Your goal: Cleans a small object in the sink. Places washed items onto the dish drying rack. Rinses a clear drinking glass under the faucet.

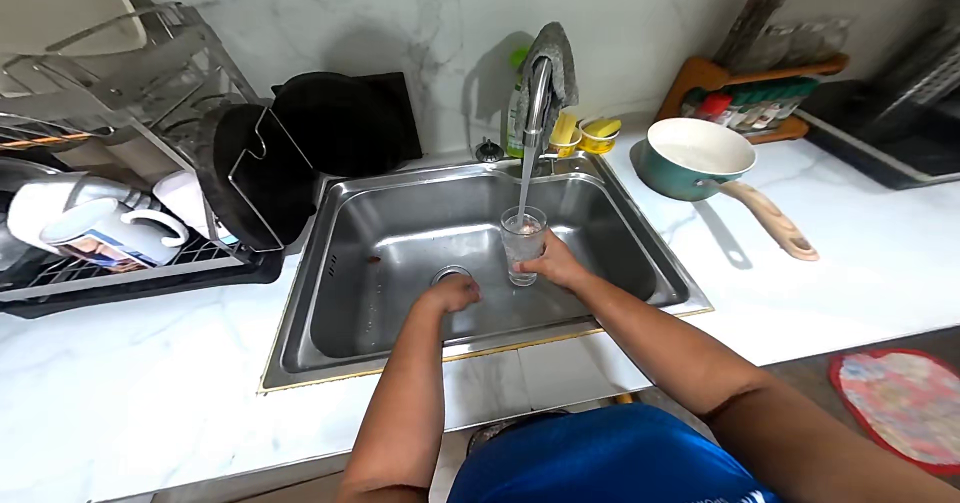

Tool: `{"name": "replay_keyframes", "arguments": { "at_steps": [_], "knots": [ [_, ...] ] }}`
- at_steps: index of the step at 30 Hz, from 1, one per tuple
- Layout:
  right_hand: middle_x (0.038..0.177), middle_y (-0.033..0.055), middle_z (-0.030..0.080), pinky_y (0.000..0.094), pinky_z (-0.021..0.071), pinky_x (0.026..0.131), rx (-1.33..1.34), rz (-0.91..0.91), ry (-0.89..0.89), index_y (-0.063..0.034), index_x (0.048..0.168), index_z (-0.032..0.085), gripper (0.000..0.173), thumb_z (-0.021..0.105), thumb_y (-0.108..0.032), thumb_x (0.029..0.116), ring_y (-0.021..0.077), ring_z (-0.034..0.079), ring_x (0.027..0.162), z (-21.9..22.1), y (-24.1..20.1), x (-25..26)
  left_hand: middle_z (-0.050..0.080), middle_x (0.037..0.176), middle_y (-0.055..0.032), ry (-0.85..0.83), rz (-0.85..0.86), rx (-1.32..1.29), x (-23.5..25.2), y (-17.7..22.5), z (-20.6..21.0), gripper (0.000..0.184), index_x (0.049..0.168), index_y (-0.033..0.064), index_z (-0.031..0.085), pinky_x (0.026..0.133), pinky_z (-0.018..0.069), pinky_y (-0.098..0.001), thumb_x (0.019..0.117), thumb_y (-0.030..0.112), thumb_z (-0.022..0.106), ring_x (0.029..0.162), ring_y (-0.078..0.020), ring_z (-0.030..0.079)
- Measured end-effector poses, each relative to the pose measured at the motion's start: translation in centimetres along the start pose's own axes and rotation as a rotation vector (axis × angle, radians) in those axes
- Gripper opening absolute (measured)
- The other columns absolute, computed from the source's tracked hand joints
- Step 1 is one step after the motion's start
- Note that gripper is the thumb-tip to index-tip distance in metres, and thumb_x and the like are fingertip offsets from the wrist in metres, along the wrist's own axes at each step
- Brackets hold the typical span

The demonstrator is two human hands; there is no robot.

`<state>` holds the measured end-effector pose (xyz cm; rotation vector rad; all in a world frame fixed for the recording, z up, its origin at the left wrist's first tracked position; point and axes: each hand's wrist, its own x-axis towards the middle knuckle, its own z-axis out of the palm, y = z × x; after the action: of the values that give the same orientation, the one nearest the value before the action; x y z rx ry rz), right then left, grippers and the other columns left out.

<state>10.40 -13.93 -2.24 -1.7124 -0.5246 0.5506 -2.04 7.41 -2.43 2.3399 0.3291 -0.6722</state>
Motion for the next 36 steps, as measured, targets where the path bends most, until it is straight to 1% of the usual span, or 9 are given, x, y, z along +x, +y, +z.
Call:
{"name": "replay_keyframes", "arguments": {
  "at_steps": [6,10,15,20,25,28,32,35,36],
  "knots": [
    [0.127,0.0195,0.065,0.0393,0.0565,0.101,-0.008,0.004,0.004,0.0016,0.144,0.042,0.09,0.091,-0.004,0.0693,0.0231,0.068,0.115,0.1,-0.1,-0.1,0.066,0.121,-0.0213,0.001,0.0,-0.009,0.0,-0.1,0.0,0.039,0.134,0.0028,0.061,0.091,0.0535,-0.0512,0.107,0.03,0.056,0.099,-0.0311,0.067],
    [0.128,0.02,0.065,0.0401,0.0557,0.103,-0.027,-0.013,0.011,0.003,0.145,0.042,0.092,0.092,-0.006,0.0687,0.0236,0.067,0.116,0.0,-0.1,-0.1,0.065,0.125,-0.0238,0.014,0.011,-0.03,-0.3,-0.1,-0.1,0.039,0.134,0.0015,0.061,0.095,0.0525,-0.055,0.1068,0.029,0.056,0.105,-0.0352,0.067],
    [0.127,0.0192,0.066,0.039,0.0563,0.102,-0.013,-0.026,0.01,0.0022,0.144,0.043,0.091,0.092,-0.005,0.0684,0.0225,0.068,0.115,-0.1,-0.2,-0.1,0.065,0.123,-0.0226,0.016,0.016,-0.015,-0.3,-0.1,-0.1,0.039,0.134,0.0009,0.061,0.091,0.0533,-0.0521,0.107,0.029,0.056,0.1,-0.0324,0.067],
    [0.126,0.0188,0.066,0.0388,0.0572,0.101,0.017,-0.044,0.023,0.0022,0.145,0.042,0.091,0.091,-0.003,0.0686,0.0221,0.068,0.114,-0.2,-0.3,-0.2,0.065,0.123,-0.0226,0.018,0.003,-0.017,0.0,-0.2,-0.1,0.039,0.134,0.0016,0.061,0.091,0.0536,-0.0526,0.1073,0.03,0.055,0.101,-0.0326,0.067],
    [0.123,0.0185,0.067,0.0388,0.0575,0.099,0.012,-0.059,0.054,0.0032,0.142,0.045,0.088,0.092,-0.005,0.0679,0.0216,0.069,0.112,-0.5,-0.8,-0.5,0.065,0.122,-0.0225,0.005,-0.004,-0.003,-0.2,0.1,-0.3,0.039,0.135,0.0012,0.06,0.091,0.0533,-0.0513,0.1078,0.03,0.054,0.099,-0.0317,0.067],
    [0.121,0.0183,0.068,0.0392,0.0582,0.098,-0.006,-0.073,0.054,0.002,0.143,0.045,0.088,0.091,-0.004,0.0689,0.0216,0.07,0.11,-1.1,-1.2,-0.6,0.066,0.119,-0.0222,0.001,0.003,-0.004,-0.1,0.1,-0.3,0.038,0.133,0.0004,0.06,0.089,0.0532,-0.0501,0.1079,0.028,0.054,0.096,-0.0303,0.066],
    [0.122,0.018,0.068,0.0407,0.0583,0.098,0.002,-0.067,0.093,0.0011,0.143,0.046,0.086,0.091,-0.005,0.0694,0.0225,0.07,0.11,-2.5,-2.3,-1.1,0.065,0.119,-0.0228,0.009,-0.002,-0.023,-0.1,0.0,-0.3,0.036,0.132,0.0008,0.061,0.09,0.0534,-0.0509,0.1078,0.027,0.055,0.098,-0.0314,0.066],
    [0.122,0.0194,0.068,0.0441,0.0586,0.096,-0.016,-0.053,0.166,0.0014,0.142,0.047,0.083,0.091,-0.001,0.071,0.0253,0.069,0.109,-5.4,-4.3,-2.2,0.065,0.119,-0.0227,0.016,0.03,-0.029,0.3,-0.6,0.0,0.036,0.131,0.0013,0.062,0.089,0.0536,-0.0509,0.1077,0.028,0.055,0.098,-0.0316,0.066],
    [0.122,0.0201,0.067,0.0463,0.0579,0.096,-0.037,-0.058,0.202,0.0015,0.142,0.046,0.084,0.091,-0.001,0.0707,0.0269,0.069,0.109,-6.8,-5.3,-2.5,0.065,0.121,-0.023,0.011,0.027,-0.034,0.3,-0.5,0.0,0.037,0.133,0.0016,0.061,0.09,0.0536,-0.0515,0.1078,0.027,0.055,0.1,-0.0323,0.067]
  ]
}}
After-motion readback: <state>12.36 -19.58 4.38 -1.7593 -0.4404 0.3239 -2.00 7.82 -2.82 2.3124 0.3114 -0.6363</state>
